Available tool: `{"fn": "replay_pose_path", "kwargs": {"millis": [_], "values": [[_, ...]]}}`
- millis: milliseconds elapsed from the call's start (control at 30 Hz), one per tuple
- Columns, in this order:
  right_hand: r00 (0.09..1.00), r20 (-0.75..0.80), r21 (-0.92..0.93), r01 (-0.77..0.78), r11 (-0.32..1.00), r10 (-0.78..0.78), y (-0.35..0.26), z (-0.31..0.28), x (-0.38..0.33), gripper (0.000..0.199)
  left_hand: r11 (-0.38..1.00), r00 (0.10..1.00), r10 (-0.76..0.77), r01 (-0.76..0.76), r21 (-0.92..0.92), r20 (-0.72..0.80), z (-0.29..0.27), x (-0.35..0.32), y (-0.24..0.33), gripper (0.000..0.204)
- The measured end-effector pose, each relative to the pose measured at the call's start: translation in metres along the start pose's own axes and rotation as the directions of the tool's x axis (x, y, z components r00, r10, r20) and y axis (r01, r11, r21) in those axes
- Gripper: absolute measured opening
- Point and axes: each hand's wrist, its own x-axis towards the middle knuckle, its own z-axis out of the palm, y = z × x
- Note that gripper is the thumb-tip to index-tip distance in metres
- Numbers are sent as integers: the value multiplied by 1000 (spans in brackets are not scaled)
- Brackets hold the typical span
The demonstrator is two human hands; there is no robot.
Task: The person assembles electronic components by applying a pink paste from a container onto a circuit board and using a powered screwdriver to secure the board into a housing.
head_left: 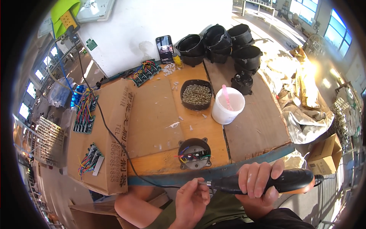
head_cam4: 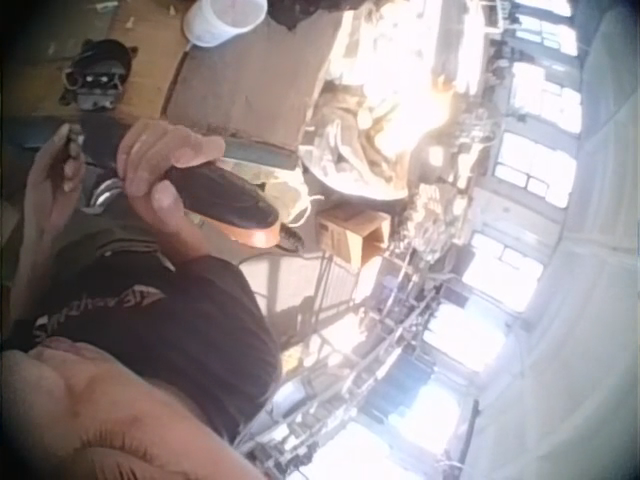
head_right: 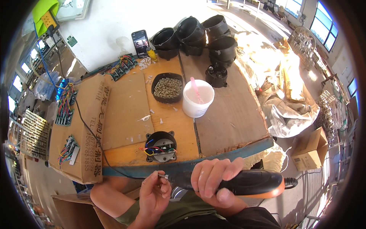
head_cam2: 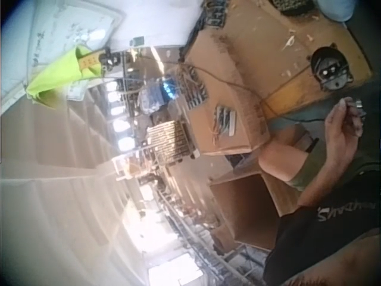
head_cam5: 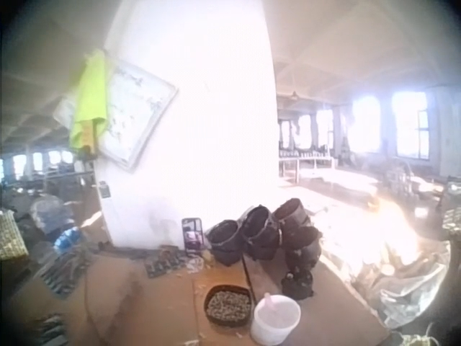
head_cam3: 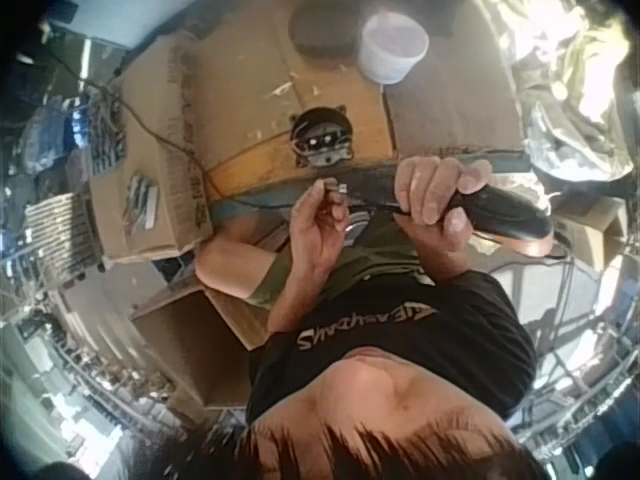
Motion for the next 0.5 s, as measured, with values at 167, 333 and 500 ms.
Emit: {"fn": "replay_pose_path", "kwargs": {"millis": [167, 333, 500], "values": [[974, 216, 129, 39, 991, -67, 4, -17, 10, 36, 998, 993, 1, -9, 66, 119, -6, 2, 5, 21], [983, 172, 62, 48, 997, -58, 1, -13, 29, 35, 971, 992, -29, -2, 240, 124, -8, -2, 23, 25], [998, -16, -201, -57, 978, 55, 6, 3, 43, 32, 472, 928, 314, -334, 816, 199, -39, 20, 64, 73]]}}
